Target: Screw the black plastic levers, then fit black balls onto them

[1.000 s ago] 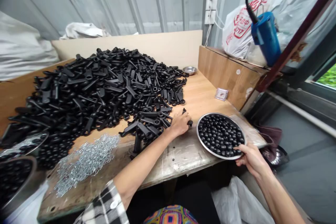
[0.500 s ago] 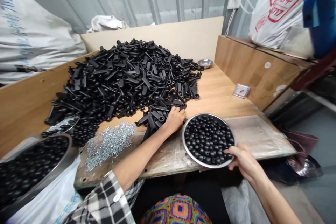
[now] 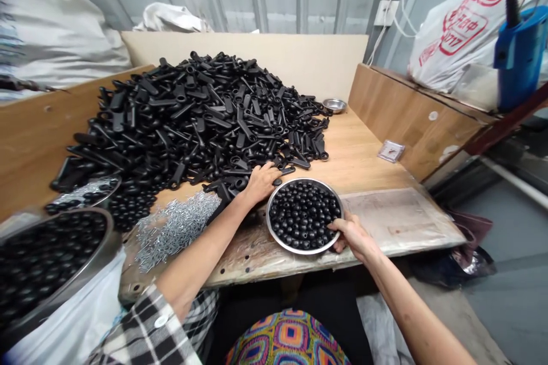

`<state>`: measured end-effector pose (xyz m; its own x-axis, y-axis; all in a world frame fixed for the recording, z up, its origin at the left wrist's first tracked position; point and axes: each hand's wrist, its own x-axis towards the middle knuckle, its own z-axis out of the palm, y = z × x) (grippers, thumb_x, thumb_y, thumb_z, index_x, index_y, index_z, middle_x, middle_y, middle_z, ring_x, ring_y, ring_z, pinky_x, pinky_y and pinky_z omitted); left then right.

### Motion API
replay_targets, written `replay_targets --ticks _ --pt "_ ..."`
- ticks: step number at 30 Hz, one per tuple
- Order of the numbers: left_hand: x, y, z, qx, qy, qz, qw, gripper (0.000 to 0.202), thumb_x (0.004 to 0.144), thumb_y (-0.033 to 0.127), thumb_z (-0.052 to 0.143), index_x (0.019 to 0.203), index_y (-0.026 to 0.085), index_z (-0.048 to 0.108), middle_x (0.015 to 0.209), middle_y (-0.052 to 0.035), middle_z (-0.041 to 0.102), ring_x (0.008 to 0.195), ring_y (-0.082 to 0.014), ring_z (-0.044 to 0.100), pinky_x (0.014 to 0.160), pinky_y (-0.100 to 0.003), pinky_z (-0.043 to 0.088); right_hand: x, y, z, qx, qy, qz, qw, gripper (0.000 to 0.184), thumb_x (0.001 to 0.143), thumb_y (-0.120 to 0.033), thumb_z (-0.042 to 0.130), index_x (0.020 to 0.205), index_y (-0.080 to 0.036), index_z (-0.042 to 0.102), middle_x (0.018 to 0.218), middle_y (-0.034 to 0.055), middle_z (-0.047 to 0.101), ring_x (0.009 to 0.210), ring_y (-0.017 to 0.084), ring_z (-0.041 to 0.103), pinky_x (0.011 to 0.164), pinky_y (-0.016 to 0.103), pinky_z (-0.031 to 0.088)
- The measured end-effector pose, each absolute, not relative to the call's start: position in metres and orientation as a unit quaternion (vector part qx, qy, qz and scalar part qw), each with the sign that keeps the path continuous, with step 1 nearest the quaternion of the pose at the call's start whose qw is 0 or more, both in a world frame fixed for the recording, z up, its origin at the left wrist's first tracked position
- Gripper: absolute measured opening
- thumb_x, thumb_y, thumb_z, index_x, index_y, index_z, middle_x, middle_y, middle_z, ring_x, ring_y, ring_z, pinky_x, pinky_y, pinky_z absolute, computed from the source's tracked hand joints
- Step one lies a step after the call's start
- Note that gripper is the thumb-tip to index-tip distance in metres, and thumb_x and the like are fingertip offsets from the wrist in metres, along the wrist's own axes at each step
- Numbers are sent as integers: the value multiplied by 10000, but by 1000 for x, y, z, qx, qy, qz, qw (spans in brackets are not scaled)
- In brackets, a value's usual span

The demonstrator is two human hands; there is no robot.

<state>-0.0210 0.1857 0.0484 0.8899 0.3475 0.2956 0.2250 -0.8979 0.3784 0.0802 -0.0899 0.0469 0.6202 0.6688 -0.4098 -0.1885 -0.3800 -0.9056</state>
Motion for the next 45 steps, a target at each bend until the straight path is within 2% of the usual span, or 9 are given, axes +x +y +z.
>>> replay_targets --ticks 6,10,13,18,26,30,34,42,45 --pt "-18 163 75 825 248 316 397 346 747 161 452 1060 179 598 990 -50 644 869 -149 587 823 -277 447 99 -108 70 -780 -264 252 508 563 710 -326 609 1221 -138 462 625 -19 599 484 116 515 452 223 425" --pt "-20 133 94 721 258 294 572 377 719 308 535 1060 151 568 729 -16 628 490 -93 508 480 -217 403 105 -114 79 -831 -403 96 372 379 776 -358 560 1110 -184 599 997 60 630 801 177 593 717 303 471" --pt "-26 117 98 654 242 233 678 336 607 278 623 898 113 593 711 -45 629 486 -98 507 407 -199 340 103 -108 77 -837 -466 67 279 325 802 -331 524 1092 -223 623 1110 63 607 957 224 589 817 333 450" --pt "-45 111 90 562 199 180 782 277 529 165 569 795 96 608 887 -91 637 688 -123 569 500 -198 410 106 -100 66 -840 -484 68 236 266 835 -342 482 1007 -225 647 1104 69 599 949 226 604 829 341 455" --pt "-68 122 86 440 113 136 880 298 691 276 566 926 94 581 748 -90 628 638 -184 609 496 -249 436 108 -80 105 -812 -474 52 336 244 828 -430 534 901 -221 639 1097 62 608 890 212 606 779 307 470" --pt "-71 125 86 440 100 144 881 294 757 344 532 949 121 529 650 -64 615 487 -181 581 408 -238 391 89 -21 141 -712 -501 177 460 233 779 -379 635 935 -207 651 799 23 660 730 163 610 666 253 474" --pt "-72 123 88 467 108 198 855 323 777 310 507 1038 120 513 629 -41 599 422 -115 492 406 -209 336 76 37 144 -535 -495 337 595 242 710 -279 717 933 -202 663 749 11 666 629 126 610 601 238 493" --pt "-74 118 88 508 136 268 807 343 857 408 417 734 102 511 656 -45 545 557 -90 490 506 -202 383 88 42 124 -470 -440 398 653 223 689 -212 738 908 -211 697 759 21 688 598 127 634 561 233 510" --pt "-67 121 95 566 138 263 769 305 839 420 493 818 117 521 613 -10 530 551 -106 512 508 -217 419 89 35 125 -471 -458 391 645 215 702 -217 729 915 -218 701 725 8 683 602 117 630 575 222 512"
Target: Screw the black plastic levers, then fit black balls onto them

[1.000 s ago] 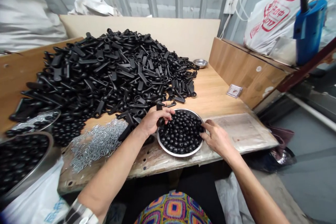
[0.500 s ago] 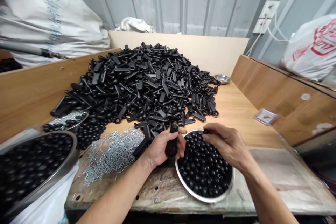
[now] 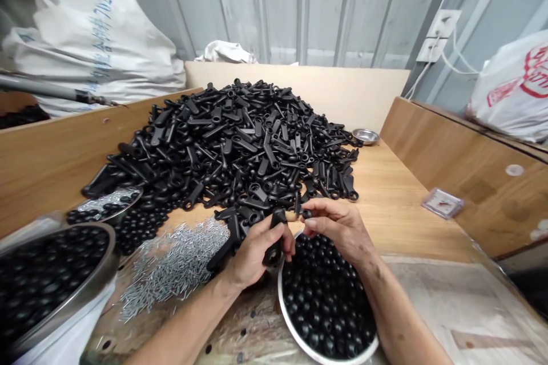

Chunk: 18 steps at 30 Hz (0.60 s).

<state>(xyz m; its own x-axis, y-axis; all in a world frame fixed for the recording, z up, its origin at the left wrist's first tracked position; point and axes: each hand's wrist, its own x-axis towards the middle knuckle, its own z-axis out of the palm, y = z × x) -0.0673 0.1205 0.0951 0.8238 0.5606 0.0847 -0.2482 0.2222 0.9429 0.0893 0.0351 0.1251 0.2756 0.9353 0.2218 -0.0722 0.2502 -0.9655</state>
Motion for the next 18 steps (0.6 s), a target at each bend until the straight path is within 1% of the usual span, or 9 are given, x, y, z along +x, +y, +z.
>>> replay_targets --ticks 2,5,8,10,14,16,18 --pt "-58 122 104 607 145 254 739 292 826 415 526 931 143 520 595 16 523 532 -113 515 464 -210 407 90 33 127 -479 -472 375 638 208 717 -230 718 924 -217 701 697 3 676 606 116 626 576 220 512" --pt "-44 120 112 671 171 285 662 233 837 370 527 964 175 533 610 39 512 501 -76 477 450 -181 379 94 30 129 -497 -479 341 638 212 730 -253 703 935 -198 696 693 10 676 613 125 623 567 227 516" --pt "-36 116 106 694 207 331 605 154 849 281 508 970 198 553 642 50 509 509 -49 452 511 -173 396 97 29 129 -526 -490 303 625 206 733 -251 692 928 -185 698 730 17 685 635 132 626 585 235 524" --pt "-36 112 96 706 226 339 580 186 856 259 492 1024 216 559 646 51 509 517 -50 450 544 -179 405 98 29 128 -552 -516 266 599 185 746 -228 678 926 -192 704 797 15 697 687 132 635 631 229 525" --pt "-42 109 82 724 233 345 550 250 864 260 478 1101 233 553 651 44 513 548 -69 464 615 -206 431 96 32 124 -571 -580 211 542 238 797 -180 632 1009 -270 693 925 -25 705 810 116 645 735 196 509" --pt "-43 109 82 723 235 353 545 260 868 249 462 1112 227 551 656 38 517 576 -81 480 662 -222 444 93 34 122 -576 -588 206 529 267 810 -165 620 1027 -306 684 947 -47 706 834 100 646 761 173 502" --pt "-44 109 83 722 236 356 544 265 866 231 455 1113 215 551 652 32 522 613 -95 502 703 -235 451 91 35 121 -583 -579 212 529 269 806 -160 626 1016 -318 685 953 -55 706 832 87 647 762 152 500"
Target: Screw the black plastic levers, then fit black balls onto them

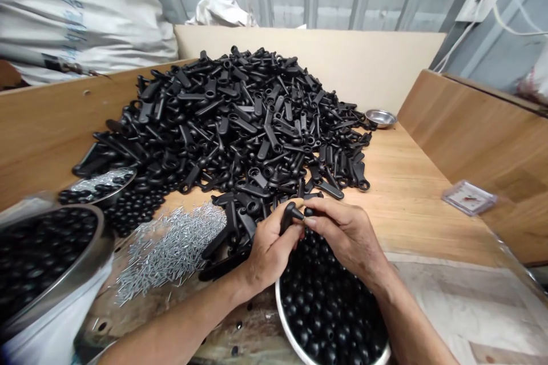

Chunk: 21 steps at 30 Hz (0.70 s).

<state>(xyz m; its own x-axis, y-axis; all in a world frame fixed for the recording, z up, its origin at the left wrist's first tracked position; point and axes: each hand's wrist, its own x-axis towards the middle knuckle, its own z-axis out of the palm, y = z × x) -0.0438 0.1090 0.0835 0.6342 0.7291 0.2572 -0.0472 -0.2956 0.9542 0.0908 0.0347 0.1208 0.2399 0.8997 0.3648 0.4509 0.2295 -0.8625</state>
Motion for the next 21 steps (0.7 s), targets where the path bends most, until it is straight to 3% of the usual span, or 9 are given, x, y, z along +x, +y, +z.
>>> replay_targets --ticks 5,21 --pt "-44 108 88 709 226 367 558 212 855 202 458 1044 197 553 664 28 532 714 -113 548 770 -247 454 85 35 118 -548 -514 290 592 237 784 -186 660 983 -313 679 815 -59 699 677 59 633 625 114 515" --pt "-47 107 91 730 210 386 524 118 871 220 443 933 179 535 802 8 595 735 -106 541 709 -221 427 82 33 117 -522 -469 352 620 216 723 -181 721 933 -225 694 752 0 687 619 101 633 605 191 552"
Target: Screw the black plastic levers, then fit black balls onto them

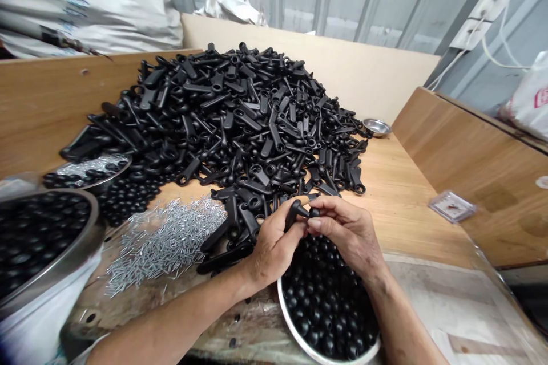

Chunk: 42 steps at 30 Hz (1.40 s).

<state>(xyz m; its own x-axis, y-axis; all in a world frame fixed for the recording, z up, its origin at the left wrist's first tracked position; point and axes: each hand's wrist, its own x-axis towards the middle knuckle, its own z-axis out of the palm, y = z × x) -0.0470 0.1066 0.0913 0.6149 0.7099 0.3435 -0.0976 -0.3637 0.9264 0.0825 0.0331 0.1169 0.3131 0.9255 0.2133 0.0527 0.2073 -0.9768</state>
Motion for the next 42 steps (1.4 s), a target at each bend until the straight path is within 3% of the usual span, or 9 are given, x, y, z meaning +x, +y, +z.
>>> replay_targets --ticks 7,14,18,22,27,34,39,42 --pt "-47 107 90 729 213 411 504 172 886 242 431 999 185 548 829 0 622 880 -132 586 784 -224 451 79 32 117 -517 -488 351 609 203 750 -179 697 948 -224 695 686 1 674 587 99 620 562 184 527" --pt "-48 108 87 755 221 421 452 207 883 202 401 1050 187 521 843 -4 620 784 -121 583 734 -231 452 77 33 117 -524 -476 346 616 185 756 -224 695 941 -221 701 694 7 682 544 115 629 522 211 541" --pt "-46 108 83 775 234 414 416 291 878 193 372 1151 157 468 948 -60 640 862 -162 602 780 -281 469 77 32 116 -531 -484 332 611 184 765 -246 685 943 -200 697 689 14 674 527 125 625 501 229 544" --pt "-45 108 79 789 217 418 395 369 872 174 338 1234 126 388 1026 -103 630 957 -192 602 847 -329 474 74 29 115 -562 -540 238 580 193 798 -228 647 986 -223 691 692 3 671 546 126 625 524 233 540" --pt "-45 105 80 787 211 408 412 382 863 154 325 1242 137 363 946 -80 640 928 -181 616 831 -314 489 70 27 115 -595 -587 110 539 222 820 -199 609 1018 -262 685 671 -19 663 545 120 613 552 232 531" --pt "-46 110 81 815 216 387 374 384 847 156 339 1227 122 385 938 -90 655 859 -188 633 776 -315 497 71 32 114 -581 -534 196 582 148 798 -268 634 910 -205 707 633 -5 650 504 115 597 492 218 510" --pt "-48 112 82 822 217 382 363 421 863 203 366 1278 134 363 1077 -102 630 985 -192 610 856 -324 475 63 38 121 -566 -517 240 596 159 776 -307 631 857 -190 702 604 -14 617 485 97 558 486 207 483" --pt "-50 111 90 828 188 320 420 544 877 343 429 1363 167 260 1211 -97 565 1095 -190 557 917 -324 447 68 32 131 -566 -530 231 588 187 790 -340 600 856 -190 689 625 -18 603 520 95 556 524 210 480"
